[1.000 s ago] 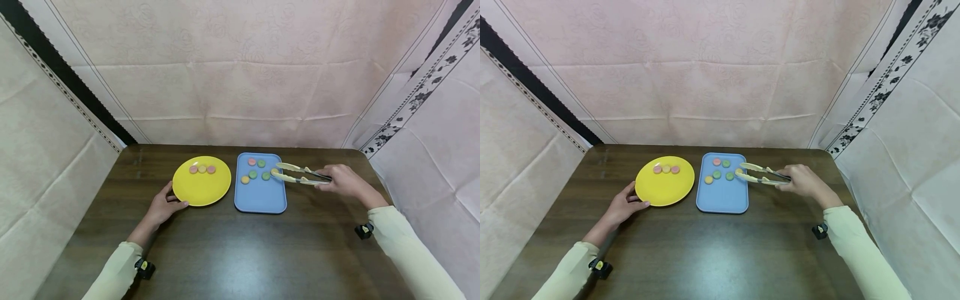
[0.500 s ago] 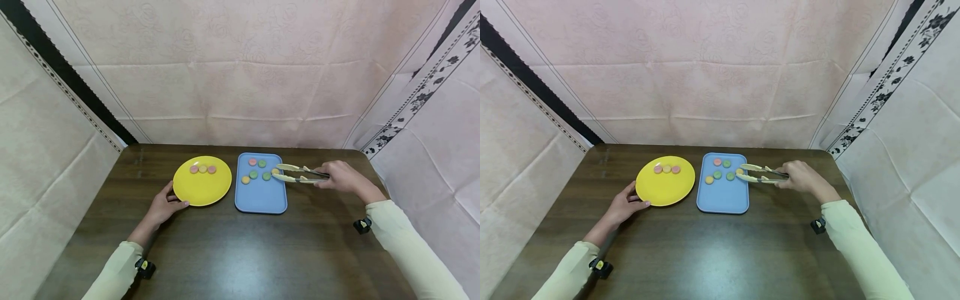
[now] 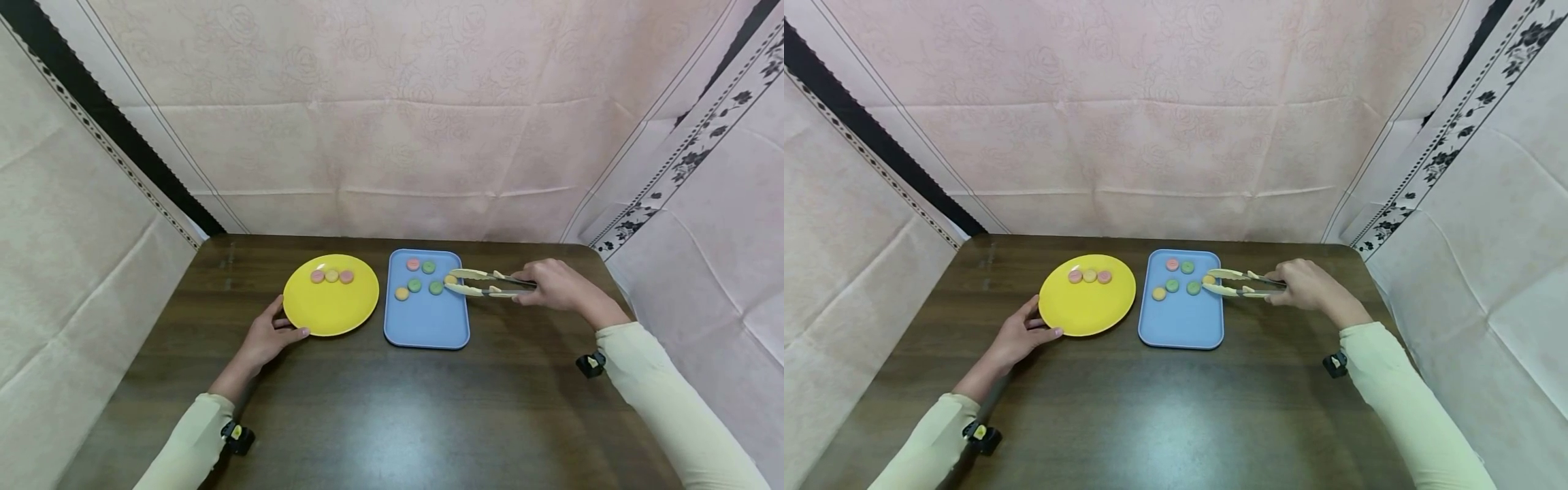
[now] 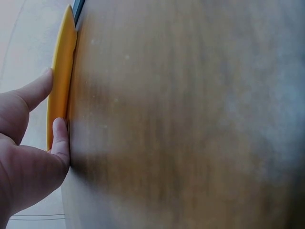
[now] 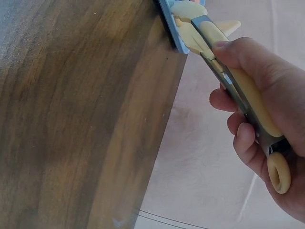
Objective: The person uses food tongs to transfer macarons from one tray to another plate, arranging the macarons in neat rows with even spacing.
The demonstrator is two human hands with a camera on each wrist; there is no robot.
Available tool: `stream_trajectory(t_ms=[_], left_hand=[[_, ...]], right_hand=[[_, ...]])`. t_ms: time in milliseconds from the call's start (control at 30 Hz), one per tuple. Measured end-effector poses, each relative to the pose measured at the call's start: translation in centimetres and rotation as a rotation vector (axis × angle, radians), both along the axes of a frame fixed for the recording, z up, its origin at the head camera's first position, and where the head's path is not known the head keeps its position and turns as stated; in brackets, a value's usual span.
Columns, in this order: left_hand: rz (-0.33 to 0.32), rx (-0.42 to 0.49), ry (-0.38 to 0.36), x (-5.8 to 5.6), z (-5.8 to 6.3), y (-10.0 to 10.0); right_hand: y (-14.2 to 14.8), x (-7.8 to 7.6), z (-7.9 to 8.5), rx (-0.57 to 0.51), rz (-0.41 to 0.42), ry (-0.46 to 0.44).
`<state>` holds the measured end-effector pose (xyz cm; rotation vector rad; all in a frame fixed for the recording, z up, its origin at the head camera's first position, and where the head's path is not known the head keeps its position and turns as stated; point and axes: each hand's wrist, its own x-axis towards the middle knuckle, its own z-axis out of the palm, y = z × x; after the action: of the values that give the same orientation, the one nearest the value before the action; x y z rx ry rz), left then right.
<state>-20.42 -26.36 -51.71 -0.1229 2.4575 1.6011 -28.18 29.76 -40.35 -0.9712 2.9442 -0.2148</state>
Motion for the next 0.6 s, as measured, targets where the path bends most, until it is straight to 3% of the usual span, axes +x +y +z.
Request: stream_trajectory(t_ms=[333, 600], left_hand=[[0.006, -0.014, 0.006, -0.2, -0.1, 0.0], [-0.002, 0.001, 0.028, -0.1, 0.0, 0.0]], right_hand=[[0.7, 0.3, -1.3, -0.063, -0.013, 0.019], [0.9, 1.0, -2.8, -0.133, -0.078, 0.016]])
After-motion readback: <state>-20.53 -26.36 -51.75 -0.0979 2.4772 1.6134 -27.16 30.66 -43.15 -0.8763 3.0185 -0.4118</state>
